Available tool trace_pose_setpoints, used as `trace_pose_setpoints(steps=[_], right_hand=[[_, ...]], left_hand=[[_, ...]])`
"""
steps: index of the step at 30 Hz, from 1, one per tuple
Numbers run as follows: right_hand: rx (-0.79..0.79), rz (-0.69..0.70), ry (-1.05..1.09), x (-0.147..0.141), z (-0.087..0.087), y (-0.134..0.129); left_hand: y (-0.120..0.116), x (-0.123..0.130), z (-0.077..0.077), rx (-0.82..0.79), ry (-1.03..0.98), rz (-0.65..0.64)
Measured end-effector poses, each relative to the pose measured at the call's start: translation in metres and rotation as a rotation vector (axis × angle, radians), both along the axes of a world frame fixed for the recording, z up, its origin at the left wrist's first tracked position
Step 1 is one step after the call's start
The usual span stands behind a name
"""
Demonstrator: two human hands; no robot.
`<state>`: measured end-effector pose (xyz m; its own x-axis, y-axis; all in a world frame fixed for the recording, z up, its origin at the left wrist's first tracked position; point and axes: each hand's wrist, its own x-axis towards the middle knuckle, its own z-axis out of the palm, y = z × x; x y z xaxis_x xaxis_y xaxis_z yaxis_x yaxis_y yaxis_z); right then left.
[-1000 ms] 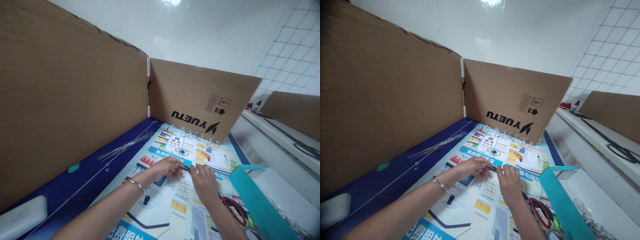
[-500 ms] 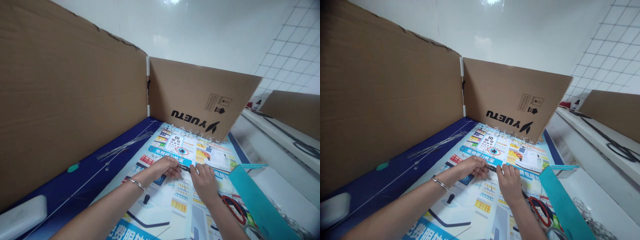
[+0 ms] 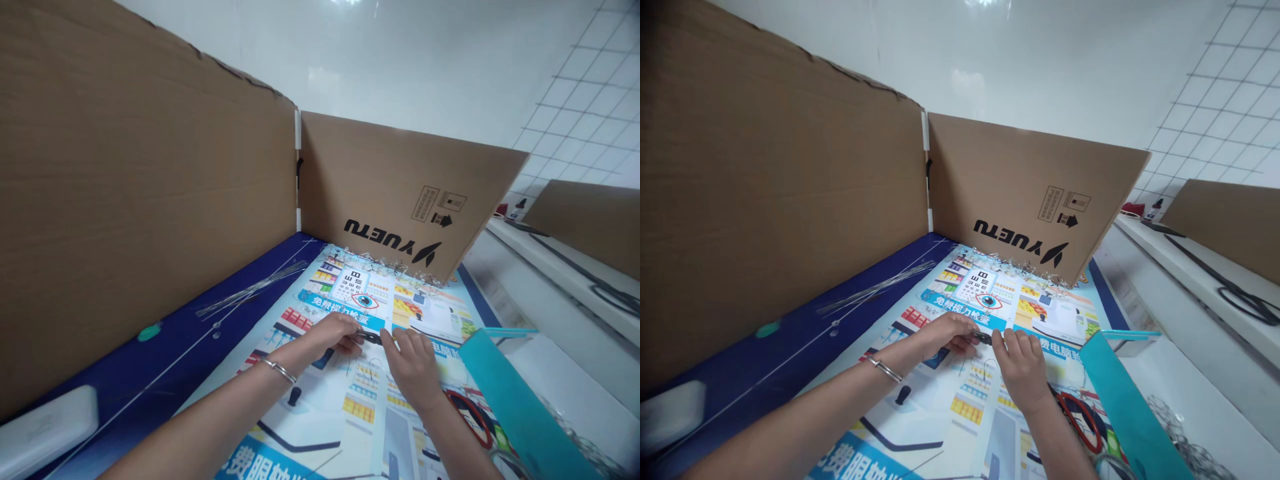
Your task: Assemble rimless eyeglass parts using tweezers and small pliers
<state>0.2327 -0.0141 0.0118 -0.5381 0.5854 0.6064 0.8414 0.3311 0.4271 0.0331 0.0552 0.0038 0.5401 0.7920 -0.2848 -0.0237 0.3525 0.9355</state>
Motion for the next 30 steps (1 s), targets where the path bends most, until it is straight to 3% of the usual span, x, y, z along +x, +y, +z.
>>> trace_pose_setpoints(steps=[5, 19, 30], right_hand=[[-0.032, 0.051, -0.034, -0.006, -0.002, -0.001], [-0.031, 0.092, -0.073, -0.016, -0.002, -0.005], [-0.056, 0.106, -0.05, -0.016, -0.001, -0.004]], left_hand=[[0.0, 0.002, -0.002, -0.011, -0.016, 0.062], [-0.007, 0.009, -0.008, -0.025, -0.065, 0.083], [-0.009, 0.009, -0.001, -0.058, -0.067, 0.073]])
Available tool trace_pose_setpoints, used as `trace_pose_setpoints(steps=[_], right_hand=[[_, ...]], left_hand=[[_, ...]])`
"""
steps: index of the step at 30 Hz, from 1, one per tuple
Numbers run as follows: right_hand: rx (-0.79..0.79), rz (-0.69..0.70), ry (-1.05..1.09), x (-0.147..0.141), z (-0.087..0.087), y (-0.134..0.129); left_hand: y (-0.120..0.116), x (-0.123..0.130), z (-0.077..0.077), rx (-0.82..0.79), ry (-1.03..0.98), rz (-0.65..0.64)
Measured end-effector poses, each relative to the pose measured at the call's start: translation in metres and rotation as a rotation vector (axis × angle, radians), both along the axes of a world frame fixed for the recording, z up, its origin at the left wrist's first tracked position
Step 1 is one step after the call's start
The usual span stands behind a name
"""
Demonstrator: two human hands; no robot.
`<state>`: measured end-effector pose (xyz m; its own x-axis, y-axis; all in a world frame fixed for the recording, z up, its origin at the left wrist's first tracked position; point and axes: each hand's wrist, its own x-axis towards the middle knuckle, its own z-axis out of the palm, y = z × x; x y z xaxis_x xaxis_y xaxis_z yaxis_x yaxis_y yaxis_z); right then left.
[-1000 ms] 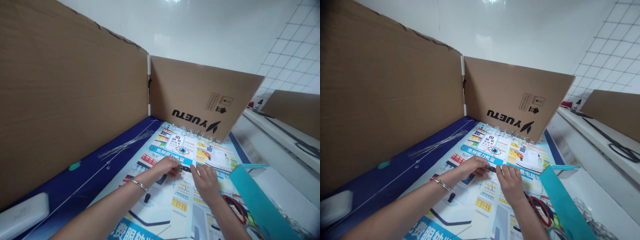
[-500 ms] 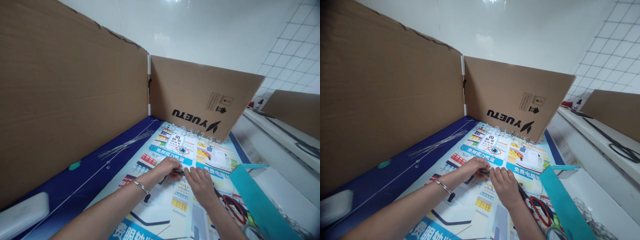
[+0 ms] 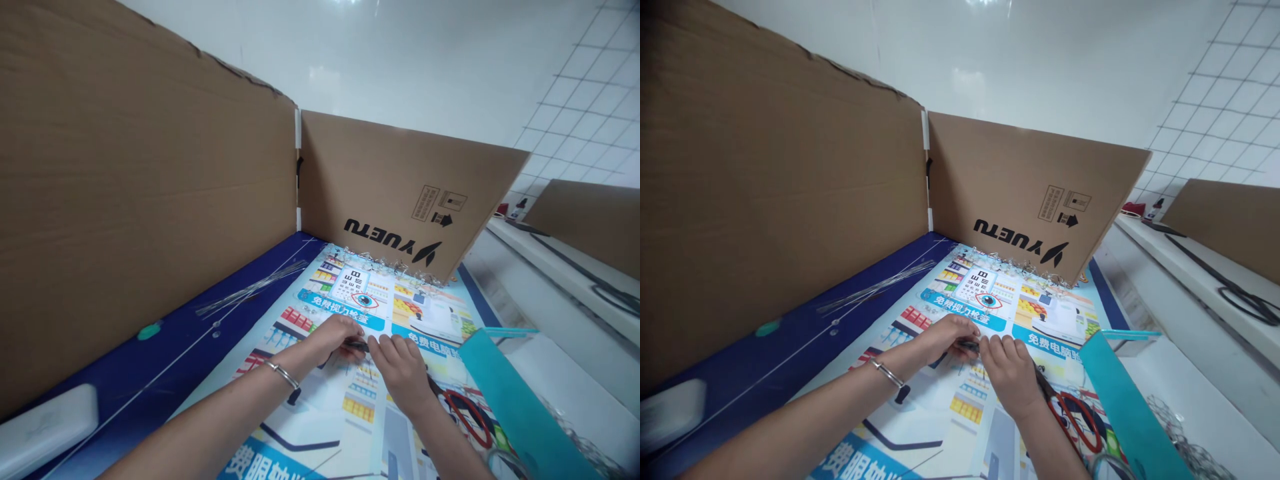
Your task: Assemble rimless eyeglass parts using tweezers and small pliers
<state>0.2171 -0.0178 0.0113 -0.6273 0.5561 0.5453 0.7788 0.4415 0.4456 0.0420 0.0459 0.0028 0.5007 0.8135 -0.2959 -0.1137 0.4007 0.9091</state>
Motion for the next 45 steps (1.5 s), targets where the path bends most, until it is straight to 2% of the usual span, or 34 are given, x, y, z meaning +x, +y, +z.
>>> trace_pose_setpoints(steps=[27, 45], right_hand=[[-0.066, -0.041, -0.015, 0.001, -0.002, 0.0], [-0.151, -0.131, 0.05, -0.003, -0.003, -0.001]], left_hand=[[0.003, -0.002, -0.005, 0.009, -0.028, -0.023], [0.001, -0.002, 0.006, 0.116, -0.006, 0.058]])
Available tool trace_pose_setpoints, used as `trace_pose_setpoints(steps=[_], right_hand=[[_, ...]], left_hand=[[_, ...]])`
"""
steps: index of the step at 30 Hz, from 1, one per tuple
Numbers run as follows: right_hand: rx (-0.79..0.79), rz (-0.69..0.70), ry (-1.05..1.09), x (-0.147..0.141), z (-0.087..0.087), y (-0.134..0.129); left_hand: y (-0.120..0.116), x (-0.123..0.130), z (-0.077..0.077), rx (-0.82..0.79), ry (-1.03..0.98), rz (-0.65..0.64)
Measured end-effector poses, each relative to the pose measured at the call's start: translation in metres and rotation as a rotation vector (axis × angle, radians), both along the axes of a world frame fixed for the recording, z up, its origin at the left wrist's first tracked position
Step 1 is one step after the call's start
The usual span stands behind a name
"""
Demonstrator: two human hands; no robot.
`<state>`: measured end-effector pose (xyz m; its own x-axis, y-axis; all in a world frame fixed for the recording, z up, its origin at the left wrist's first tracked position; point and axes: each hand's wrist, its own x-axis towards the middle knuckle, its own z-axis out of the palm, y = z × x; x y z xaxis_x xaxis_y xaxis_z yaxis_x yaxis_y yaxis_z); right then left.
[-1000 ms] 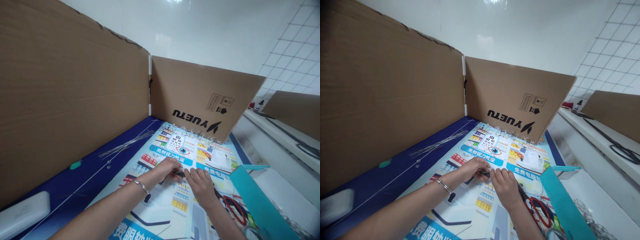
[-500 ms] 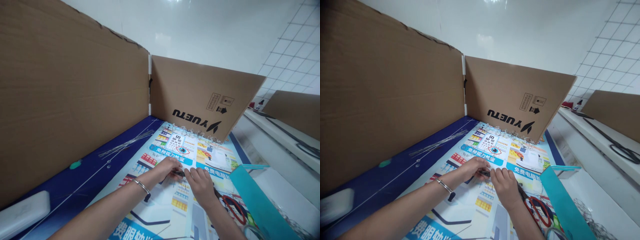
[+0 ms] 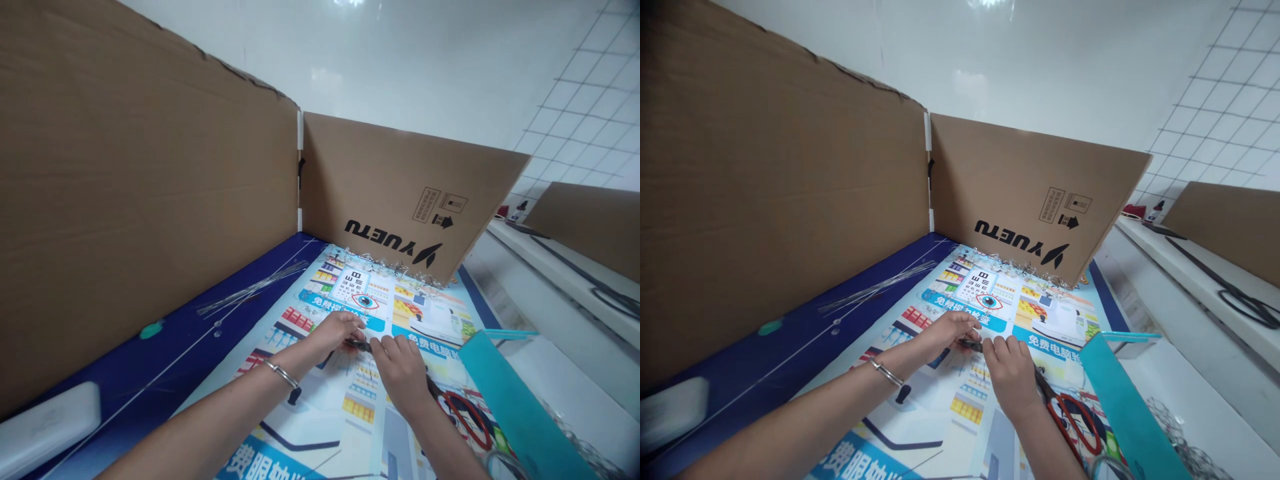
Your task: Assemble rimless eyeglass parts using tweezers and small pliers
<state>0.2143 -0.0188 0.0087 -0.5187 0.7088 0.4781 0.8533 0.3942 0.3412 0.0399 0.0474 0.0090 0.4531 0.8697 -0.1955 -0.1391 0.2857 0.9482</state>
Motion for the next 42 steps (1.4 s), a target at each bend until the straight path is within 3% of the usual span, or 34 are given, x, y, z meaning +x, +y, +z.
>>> trace_pose_setpoints(steps=[22, 33, 42], right_hand=[[-0.125, -0.154, 0.097, -0.01, -0.008, -0.006], [-0.294, -0.192, 0.124, -0.012, -0.007, -0.003], [-0.366, -0.215, 0.148, -0.011, -0.01, -0.001]], left_hand=[[0.009, -0.004, -0.005, 0.235, 0.055, -0.072], [0.002, -0.009, 0.007, 0.264, 0.127, -0.151], [0.006, -0.009, -0.003, 0.282, 0.152, -0.212]])
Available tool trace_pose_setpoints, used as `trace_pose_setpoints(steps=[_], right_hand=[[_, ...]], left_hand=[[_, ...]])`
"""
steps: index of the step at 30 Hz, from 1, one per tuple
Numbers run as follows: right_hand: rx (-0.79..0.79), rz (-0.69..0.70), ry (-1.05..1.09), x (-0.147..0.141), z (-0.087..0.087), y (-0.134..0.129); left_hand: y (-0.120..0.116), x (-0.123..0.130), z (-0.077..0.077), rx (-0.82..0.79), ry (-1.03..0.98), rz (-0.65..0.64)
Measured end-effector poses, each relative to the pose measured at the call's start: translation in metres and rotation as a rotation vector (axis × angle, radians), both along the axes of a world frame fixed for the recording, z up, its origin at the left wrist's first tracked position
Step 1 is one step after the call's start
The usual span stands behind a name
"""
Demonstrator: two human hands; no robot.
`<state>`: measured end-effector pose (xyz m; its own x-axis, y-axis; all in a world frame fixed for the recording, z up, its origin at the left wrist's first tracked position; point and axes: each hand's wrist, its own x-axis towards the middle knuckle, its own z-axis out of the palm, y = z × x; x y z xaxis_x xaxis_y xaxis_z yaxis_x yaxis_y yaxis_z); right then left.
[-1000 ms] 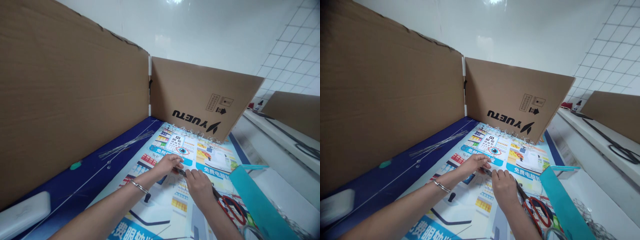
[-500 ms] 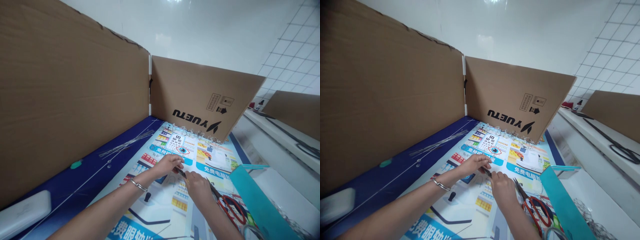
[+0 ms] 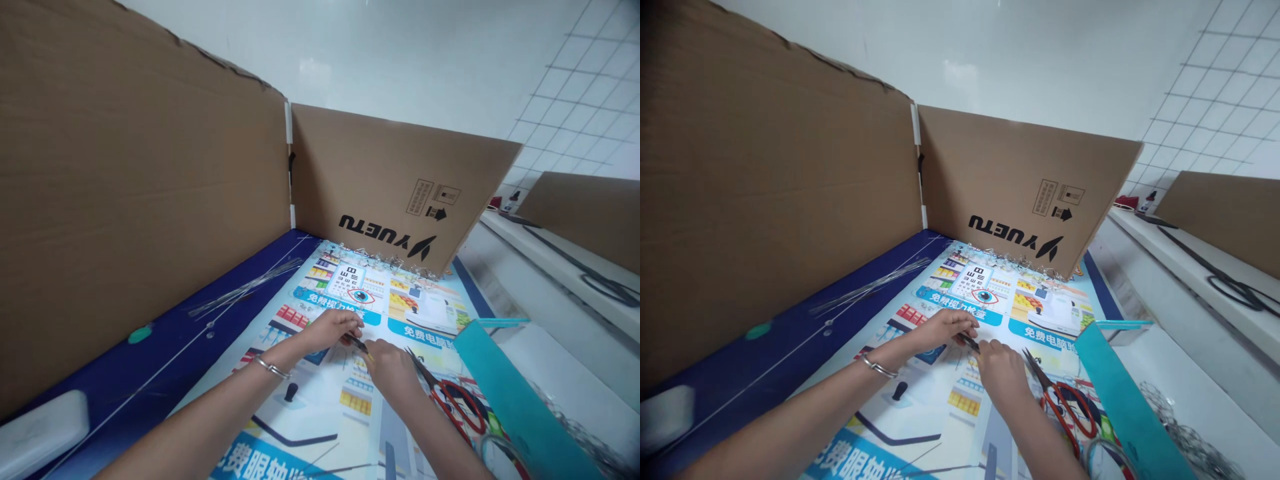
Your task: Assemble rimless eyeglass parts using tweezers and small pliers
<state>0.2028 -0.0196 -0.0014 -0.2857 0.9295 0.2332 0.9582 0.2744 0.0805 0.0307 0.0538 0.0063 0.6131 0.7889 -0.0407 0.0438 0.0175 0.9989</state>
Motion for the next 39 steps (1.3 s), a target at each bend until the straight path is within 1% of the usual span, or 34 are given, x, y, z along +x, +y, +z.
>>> trace_pose_setpoints(steps=[7, 14, 18, 22, 26, 30, 34, 37, 39], right_hand=[[0.024, -0.016, 0.0, 0.0, -0.003, -0.001], [0.129, 0.028, 0.046, 0.001, -0.003, -0.002], [0.169, 0.048, 0.194, 0.004, -0.006, 0.0], [0.178, -0.041, 0.376, 0.009, -0.01, 0.006], [0.113, -0.125, 0.492, 0.014, -0.013, 0.011], [0.065, -0.135, 0.525, 0.015, -0.014, 0.011], [0.093, -0.137, 0.507, 0.014, -0.013, 0.011], [0.135, -0.14, 0.475, 0.016, -0.012, 0.012], [0.156, -0.143, 0.452, 0.018, -0.012, 0.013]], left_hand=[[0.001, 0.002, -0.006, -0.017, 0.012, 0.005], [0.012, 0.003, -0.02, -0.046, 0.01, 0.126], [0.016, 0.002, -0.022, -0.041, 0.026, 0.192], [0.014, 0.001, -0.019, -0.025, 0.03, 0.194], [0.012, 0.002, -0.016, -0.015, 0.021, 0.165], [0.012, 0.003, -0.013, 0.023, 0.008, 0.136], [0.01, 0.004, -0.01, 0.081, 0.027, 0.119], [0.009, 0.004, -0.009, 0.163, 0.081, 0.128], [0.009, 0.005, -0.01, 0.264, 0.152, 0.15]])
